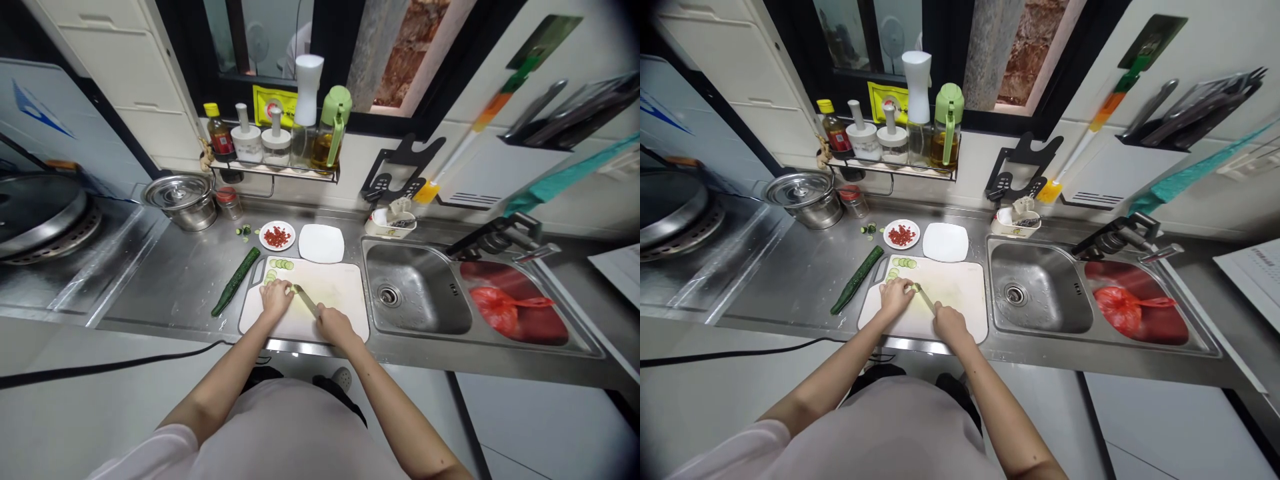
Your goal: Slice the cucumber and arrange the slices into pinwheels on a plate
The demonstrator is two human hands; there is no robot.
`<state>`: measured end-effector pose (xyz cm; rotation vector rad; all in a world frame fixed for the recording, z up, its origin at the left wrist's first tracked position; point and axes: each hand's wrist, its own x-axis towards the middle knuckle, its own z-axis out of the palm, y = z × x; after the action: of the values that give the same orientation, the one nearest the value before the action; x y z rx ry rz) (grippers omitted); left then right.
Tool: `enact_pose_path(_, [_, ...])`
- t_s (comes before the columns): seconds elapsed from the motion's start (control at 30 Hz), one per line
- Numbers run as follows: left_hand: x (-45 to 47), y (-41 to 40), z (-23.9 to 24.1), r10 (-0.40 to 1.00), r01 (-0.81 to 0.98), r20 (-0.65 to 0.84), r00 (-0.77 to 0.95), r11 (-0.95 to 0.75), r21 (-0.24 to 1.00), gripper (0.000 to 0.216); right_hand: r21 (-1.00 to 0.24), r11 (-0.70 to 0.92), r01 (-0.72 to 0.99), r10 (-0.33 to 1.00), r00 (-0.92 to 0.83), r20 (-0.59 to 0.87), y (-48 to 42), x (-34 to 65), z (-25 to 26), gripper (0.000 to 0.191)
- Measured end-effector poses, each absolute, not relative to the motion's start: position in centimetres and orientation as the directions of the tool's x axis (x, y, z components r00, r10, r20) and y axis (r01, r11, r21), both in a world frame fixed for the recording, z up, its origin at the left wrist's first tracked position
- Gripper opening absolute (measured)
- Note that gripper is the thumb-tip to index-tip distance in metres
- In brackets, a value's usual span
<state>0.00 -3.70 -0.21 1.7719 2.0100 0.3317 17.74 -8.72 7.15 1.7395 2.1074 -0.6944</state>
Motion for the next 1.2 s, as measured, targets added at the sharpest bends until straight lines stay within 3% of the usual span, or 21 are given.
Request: enact_pose_path(1.2, [0.3, -3.7, 0.0, 0.977, 0.868, -0.18, -0.114, 0.186, 0.461, 0.023, -0.181, 0.126, 0.975, 0.745, -0.213, -0.632, -7.0, 16.3, 6.6, 0.034])
